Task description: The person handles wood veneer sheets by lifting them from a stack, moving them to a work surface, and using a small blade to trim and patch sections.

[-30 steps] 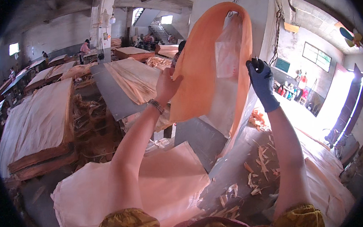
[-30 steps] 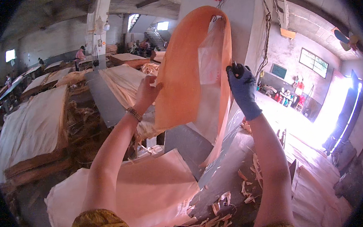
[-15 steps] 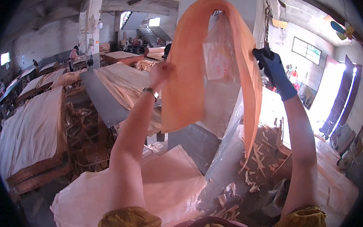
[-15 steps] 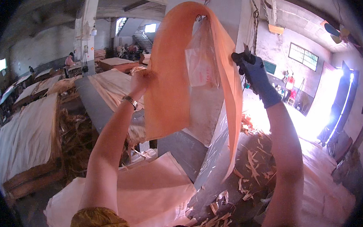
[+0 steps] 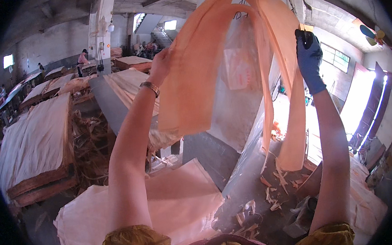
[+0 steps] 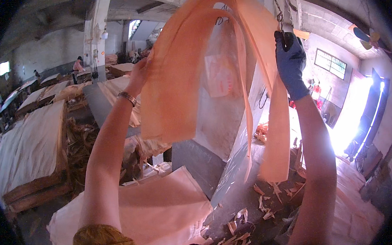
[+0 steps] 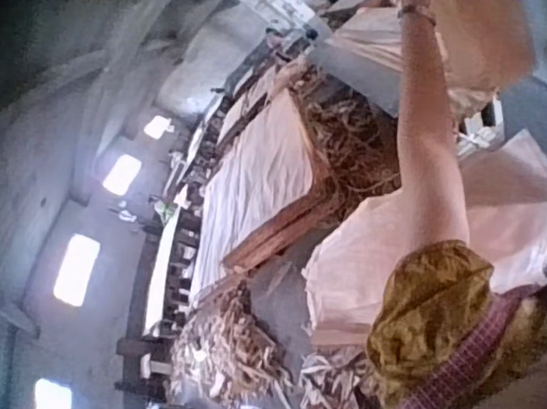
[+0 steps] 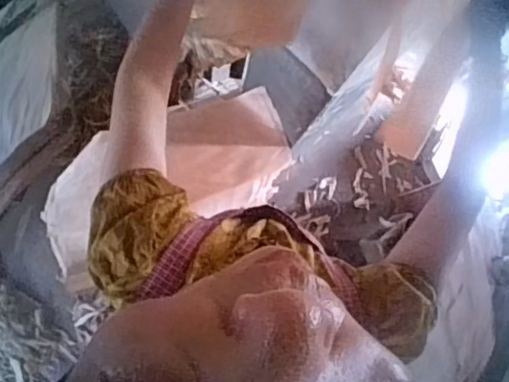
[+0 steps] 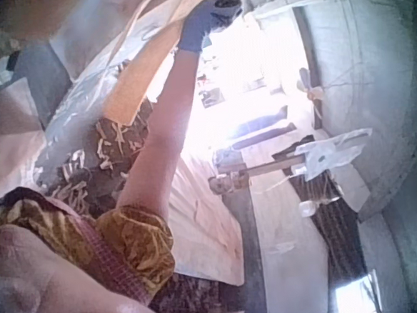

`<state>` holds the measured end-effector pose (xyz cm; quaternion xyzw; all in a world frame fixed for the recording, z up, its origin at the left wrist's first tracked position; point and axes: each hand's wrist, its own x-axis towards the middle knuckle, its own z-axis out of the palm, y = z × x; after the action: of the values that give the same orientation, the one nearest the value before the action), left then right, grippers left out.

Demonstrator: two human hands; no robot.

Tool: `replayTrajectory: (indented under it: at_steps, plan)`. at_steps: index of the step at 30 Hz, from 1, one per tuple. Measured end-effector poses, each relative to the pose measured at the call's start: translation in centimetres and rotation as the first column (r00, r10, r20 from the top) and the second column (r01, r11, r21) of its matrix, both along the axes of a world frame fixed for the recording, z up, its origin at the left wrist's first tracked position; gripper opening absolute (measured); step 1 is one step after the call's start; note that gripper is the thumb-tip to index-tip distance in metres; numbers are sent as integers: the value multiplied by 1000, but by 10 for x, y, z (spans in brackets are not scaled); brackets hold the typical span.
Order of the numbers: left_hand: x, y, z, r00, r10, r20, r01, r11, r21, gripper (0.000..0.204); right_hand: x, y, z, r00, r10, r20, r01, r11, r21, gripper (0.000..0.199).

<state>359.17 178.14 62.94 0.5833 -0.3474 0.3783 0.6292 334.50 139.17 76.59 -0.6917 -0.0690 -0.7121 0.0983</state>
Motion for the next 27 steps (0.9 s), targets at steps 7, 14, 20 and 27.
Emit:
replayTrajectory:
  at_steps: [7,14,20,27]
  plan:
    - [-69,-3,25,714,696,78,-693,718,-71,25,-41,8,15,969,-2,247,54,978,-204,18]
    - [-197,2,62,411,842,351,-815,511,-273,20,-158,-47,-43,981,-164,99,174,980,-100,16]
    - [-317,-53,83,-20,760,650,-902,266,-340,17,-278,-143,-177,969,53,-240,42,925,377,20]
    - [-492,-220,99,-9,499,866,-808,507,-300,21,-535,-210,-313,972,215,-99,-30,527,849,25]
